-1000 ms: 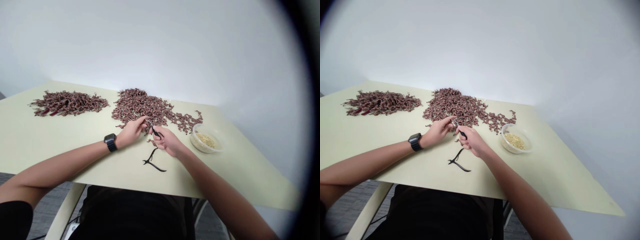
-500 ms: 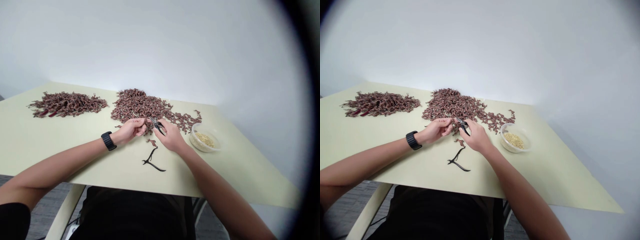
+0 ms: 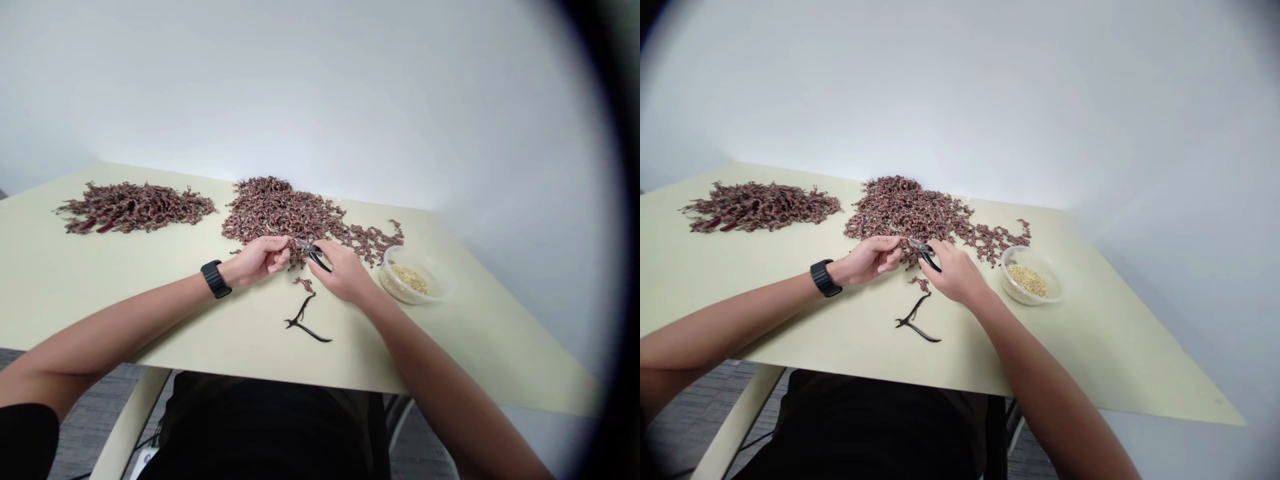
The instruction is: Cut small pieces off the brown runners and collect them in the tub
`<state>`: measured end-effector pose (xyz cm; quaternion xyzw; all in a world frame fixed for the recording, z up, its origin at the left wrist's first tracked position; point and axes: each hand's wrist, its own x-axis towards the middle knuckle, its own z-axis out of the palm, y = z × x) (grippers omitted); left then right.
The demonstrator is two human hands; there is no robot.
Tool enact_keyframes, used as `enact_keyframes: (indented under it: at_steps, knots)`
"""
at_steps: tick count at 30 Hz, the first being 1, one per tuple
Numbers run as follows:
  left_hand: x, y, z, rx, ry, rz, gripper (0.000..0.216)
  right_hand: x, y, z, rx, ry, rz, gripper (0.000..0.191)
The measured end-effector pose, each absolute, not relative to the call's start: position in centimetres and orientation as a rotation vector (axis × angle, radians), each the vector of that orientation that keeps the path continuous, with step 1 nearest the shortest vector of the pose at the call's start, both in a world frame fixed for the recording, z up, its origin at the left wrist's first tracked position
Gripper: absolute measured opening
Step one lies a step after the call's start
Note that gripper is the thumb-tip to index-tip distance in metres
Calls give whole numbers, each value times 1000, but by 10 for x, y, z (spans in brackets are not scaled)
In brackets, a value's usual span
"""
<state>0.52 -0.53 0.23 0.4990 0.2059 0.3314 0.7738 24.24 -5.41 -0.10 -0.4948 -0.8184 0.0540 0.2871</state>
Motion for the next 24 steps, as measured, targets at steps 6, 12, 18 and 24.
enact_keyframes:
  at_steps: [6,12,18,24]
  knots:
    - [4,-3,0,1093,444,701,26,241,-56,2,-1326,-2175,165,33]
    - [3,0,-7,1328,582,805,34,230,-59,3,-1323,-2022,498,26]
    - [-1,-2,-7,1787,738,968,52,222,-60,2,-1168,-1498,1476,33]
    - [1,2,-9,1693,720,948,47,224,-60,3,-1217,-1539,1431,37]
